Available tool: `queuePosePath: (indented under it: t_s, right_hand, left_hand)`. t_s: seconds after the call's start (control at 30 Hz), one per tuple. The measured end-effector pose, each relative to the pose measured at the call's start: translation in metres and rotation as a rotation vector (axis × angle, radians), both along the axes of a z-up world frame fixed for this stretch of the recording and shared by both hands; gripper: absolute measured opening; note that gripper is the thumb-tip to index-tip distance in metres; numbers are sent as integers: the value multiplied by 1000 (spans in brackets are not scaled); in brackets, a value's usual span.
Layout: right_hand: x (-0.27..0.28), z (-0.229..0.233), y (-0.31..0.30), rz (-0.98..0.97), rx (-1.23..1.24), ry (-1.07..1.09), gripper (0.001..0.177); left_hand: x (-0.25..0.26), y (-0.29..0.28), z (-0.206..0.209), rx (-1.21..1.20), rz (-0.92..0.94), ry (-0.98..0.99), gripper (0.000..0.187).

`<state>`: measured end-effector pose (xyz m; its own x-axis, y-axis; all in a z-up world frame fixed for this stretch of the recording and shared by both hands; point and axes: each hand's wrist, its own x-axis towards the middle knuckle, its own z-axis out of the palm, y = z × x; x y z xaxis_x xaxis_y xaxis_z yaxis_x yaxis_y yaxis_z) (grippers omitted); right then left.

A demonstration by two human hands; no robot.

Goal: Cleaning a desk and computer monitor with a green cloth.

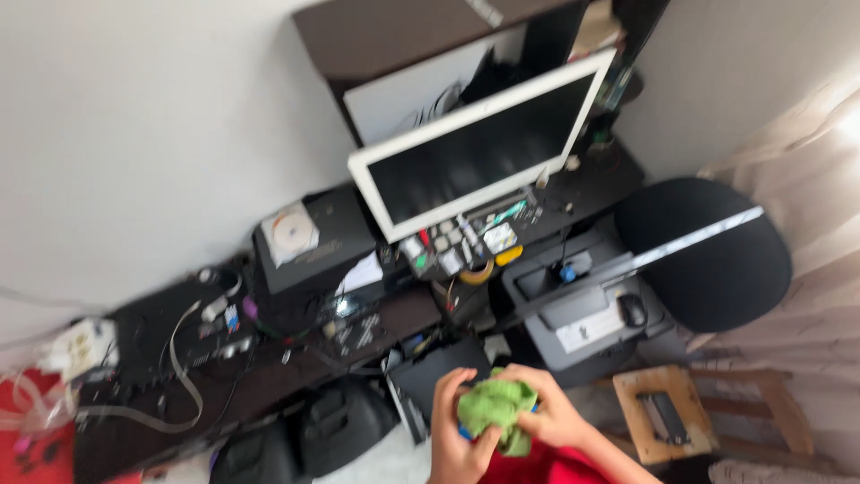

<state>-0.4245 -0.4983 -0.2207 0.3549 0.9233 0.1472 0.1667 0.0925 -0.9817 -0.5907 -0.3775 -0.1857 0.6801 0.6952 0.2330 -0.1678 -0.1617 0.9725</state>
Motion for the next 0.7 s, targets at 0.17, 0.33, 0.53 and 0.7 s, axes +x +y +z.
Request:
queuePosePath:
  t_s: [0.17, 0.33, 0.53, 0.7]
  right_hand:
    - [-43, -2, -35, -38, -121, 48, 36]
    - [-78, -2, -71, -199, -371, 268, 30]
    - [-87, -20, -90, -149, -490, 76, 22]
    - [-92, -6, -92, -123, -497, 124, 23]
  left_hand:
    - [-30, 6, 7, -124, -421, 44, 51]
    - [-54, -22, -10, -160, -570, 70, 52]
    - [-75, -44, -20, -93, -552, 133, 62]
    - [-72, -50, -27, 64, -557, 272, 62]
